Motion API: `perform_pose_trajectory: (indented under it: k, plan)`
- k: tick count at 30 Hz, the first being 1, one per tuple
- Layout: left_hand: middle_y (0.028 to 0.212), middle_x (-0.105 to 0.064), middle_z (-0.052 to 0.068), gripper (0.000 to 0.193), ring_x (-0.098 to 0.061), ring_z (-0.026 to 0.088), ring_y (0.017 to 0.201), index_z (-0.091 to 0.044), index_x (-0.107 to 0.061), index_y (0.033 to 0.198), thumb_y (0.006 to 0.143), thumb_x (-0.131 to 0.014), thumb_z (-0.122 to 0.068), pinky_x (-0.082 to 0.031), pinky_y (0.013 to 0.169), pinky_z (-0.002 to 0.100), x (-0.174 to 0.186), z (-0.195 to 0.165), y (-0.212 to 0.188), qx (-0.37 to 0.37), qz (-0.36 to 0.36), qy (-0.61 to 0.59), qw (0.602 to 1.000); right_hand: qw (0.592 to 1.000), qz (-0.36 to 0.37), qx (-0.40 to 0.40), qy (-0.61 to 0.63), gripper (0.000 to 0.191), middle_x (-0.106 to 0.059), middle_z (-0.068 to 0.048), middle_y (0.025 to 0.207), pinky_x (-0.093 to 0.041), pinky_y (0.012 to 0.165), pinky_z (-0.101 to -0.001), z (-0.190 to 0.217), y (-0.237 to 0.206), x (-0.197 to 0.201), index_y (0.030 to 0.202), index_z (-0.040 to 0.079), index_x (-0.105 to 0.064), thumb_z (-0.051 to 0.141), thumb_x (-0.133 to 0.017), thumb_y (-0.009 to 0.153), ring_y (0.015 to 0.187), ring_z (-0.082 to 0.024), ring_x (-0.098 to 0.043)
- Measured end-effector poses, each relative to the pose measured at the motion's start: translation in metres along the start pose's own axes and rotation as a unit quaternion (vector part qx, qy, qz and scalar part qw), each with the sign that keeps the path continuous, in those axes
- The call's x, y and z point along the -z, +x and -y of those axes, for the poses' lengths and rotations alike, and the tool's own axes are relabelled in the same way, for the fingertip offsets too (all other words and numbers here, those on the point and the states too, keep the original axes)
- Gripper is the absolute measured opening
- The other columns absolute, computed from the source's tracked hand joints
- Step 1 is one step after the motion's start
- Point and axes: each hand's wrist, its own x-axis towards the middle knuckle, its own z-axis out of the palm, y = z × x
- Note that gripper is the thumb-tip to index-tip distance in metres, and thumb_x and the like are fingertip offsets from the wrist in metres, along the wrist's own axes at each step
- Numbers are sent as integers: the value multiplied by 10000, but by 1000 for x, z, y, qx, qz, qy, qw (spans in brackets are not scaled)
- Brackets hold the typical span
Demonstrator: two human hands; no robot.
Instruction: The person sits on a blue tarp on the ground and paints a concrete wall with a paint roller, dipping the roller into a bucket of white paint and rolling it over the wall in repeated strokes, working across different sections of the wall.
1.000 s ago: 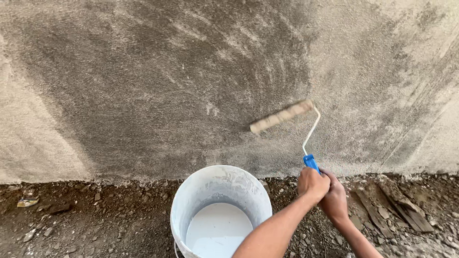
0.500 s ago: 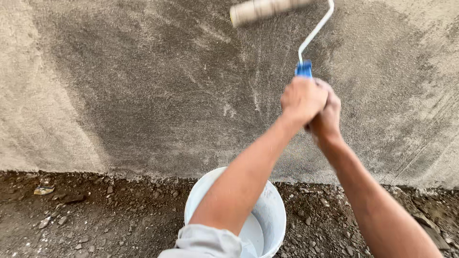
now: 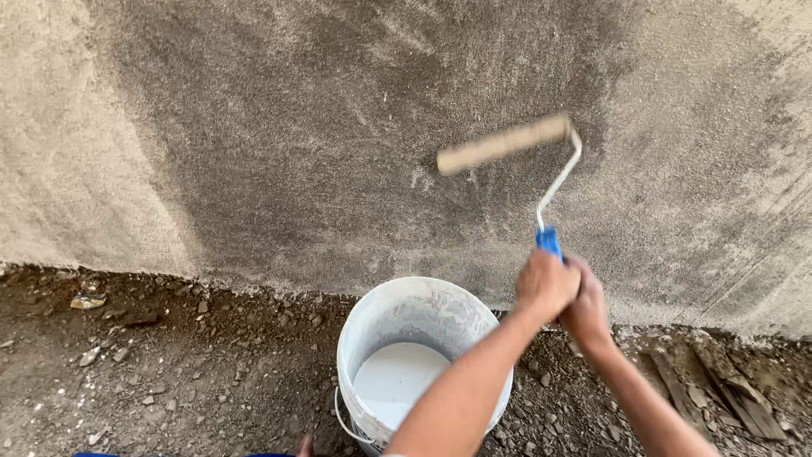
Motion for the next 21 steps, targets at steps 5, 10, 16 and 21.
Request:
perform_pose_trajectory:
  k: [5, 10, 16, 21]
  plan:
    - [1081, -687, 271, 354, -686, 426, 995, 58, -672, 1041, 893, -667, -263, -557, 853, 514, -55, 54, -32, 59, 78, 4, 995, 972, 7, -156, -178, 562, -726, -236, 995, -576, 575, -432, -56, -55, 18, 1471, 15, -494, -16, -547, 913, 698, -294, -686]
    - [1102, -714, 254, 360, -718, 392, 1003, 46, -645, 1068, 858, -629, -246, -571, 857, 492, -75, 65, -41, 122, 94, -35, 988, 958, -7, -89, -271, 636, -760, -241, 1006, -606, 721, -434, -92, -67, 27, 1452, 68, -522, 41, -673, 835, 826, -318, -761]
    - [1095, -699, 291, 345, -695, 426, 1031, 56, -655, 1030, 835, -658, -228, -561, 879, 489, -42, 64, -21, 67, 42, -117, 990, 944, 1, -87, -319, 719, -758, -262, 917, -582, 747, -466, -63, -42, 7, 1502, 191, -523, 93, -740, 824, 814, -358, -746]
    - [1045, -711, 280, 389, -699, 417, 1019, 54, -642, 1060, 873, -701, -281, -550, 876, 480, 41, 48, -8, 27, -49, -151, 987, 957, -25, 106, -270, 606, -737, -234, 996, -556, 713, -424, 15, -9, -48, 1442, 138, -584, 54, -659, 846, 829, -325, -740]
